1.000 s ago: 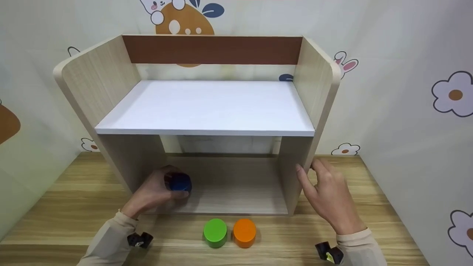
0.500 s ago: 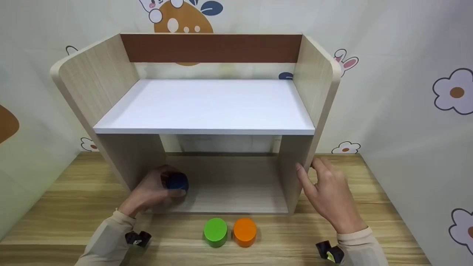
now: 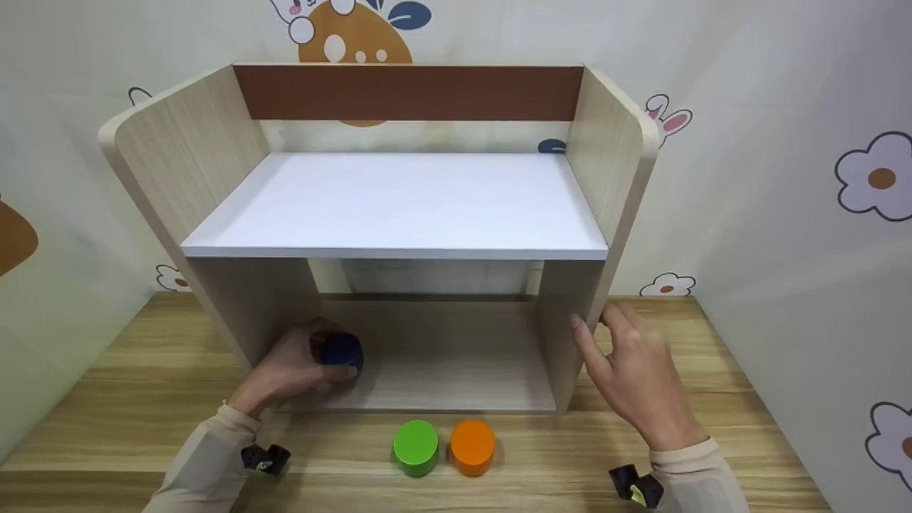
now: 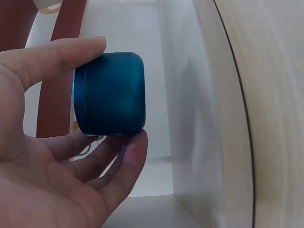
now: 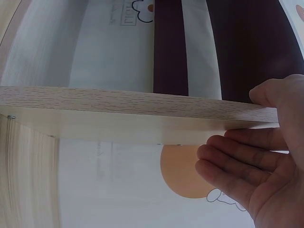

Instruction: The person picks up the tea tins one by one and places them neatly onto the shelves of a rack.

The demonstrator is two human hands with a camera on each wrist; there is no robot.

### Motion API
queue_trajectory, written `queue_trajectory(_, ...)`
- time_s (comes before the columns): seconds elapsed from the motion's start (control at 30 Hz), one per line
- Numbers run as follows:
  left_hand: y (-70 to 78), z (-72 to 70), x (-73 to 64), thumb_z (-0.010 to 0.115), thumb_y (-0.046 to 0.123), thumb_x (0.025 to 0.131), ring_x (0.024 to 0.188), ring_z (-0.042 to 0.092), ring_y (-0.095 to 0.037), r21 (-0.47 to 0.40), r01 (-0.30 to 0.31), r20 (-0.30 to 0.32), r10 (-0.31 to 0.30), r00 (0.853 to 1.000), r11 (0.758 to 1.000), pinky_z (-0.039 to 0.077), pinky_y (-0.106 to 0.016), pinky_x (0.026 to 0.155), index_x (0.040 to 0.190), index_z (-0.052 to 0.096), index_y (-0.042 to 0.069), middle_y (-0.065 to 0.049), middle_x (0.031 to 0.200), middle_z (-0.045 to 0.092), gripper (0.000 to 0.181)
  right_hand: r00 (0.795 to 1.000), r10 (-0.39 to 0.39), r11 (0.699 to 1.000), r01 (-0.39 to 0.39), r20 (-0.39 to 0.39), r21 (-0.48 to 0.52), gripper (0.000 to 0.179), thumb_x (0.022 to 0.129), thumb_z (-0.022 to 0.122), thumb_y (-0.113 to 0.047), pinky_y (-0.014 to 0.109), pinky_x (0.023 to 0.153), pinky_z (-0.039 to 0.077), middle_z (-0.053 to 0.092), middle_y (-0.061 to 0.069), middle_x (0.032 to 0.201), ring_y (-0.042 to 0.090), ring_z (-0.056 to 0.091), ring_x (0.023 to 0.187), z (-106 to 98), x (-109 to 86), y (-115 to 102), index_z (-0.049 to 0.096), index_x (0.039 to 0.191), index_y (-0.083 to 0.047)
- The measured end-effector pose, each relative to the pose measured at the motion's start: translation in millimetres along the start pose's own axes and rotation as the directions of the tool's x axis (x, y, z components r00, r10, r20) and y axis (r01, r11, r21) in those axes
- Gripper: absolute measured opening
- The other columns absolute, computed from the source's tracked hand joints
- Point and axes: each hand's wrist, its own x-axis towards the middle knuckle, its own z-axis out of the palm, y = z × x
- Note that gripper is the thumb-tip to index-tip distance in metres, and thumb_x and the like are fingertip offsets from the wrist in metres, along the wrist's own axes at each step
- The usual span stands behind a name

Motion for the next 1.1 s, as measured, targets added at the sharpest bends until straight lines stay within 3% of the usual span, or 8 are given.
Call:
queue_trajectory(0.67,-7.7,9.1,3.8,0.091,0.015,0.071,0.123,0.063,-0.041,0.031,0.004,0.007,-0.005,1.000,1.000,0.049,-0.055,0.110,0.131,0.062,-0.006,-0.022,0.126,0.067,0.069,1.000,-0.002,1.000,0.002,-0.008,-0.001,0.025,0.093,0.077,-0.007,0.001,0.085,0.034,0.079,0.018,0.106,0.039,0.075,0.090,1,-0.9,1,0.074,0.117,0.001)
queue_trajectory(0.9,-9.5,11.2,3.2,0.091,0.012,0.070,0.118,0.065,-0.039,0.007,-0.038,0.003,0.038,0.999,0.999,0.050,-0.056,0.107,0.123,0.065,-0.003,-0.018,0.119,0.070,0.062,1.000,0.001,1.000,-0.001,-0.004,-0.004,0.025,0.094,0.076,-0.008,0.001,0.086,0.034,0.079,0.018,0.106,0.040,0.075,0.091,1,-0.7,1,0.074,0.118,0.001)
queue_trajectory(1.1,-9.9,11.9,1.8,0.092,0.017,0.071,0.120,0.063,-0.042,0.012,-0.037,0.018,0.037,0.999,0.999,0.049,-0.058,0.109,0.126,0.062,-0.005,-0.020,0.120,0.068,0.066,1.000,0.022,1.000,-0.022,0.003,0.013,0.029,0.094,0.076,-0.008,-0.002,0.087,0.031,0.078,0.019,0.109,0.041,0.075,0.094,0,-0.9,0,0.073,0.122,0.001)
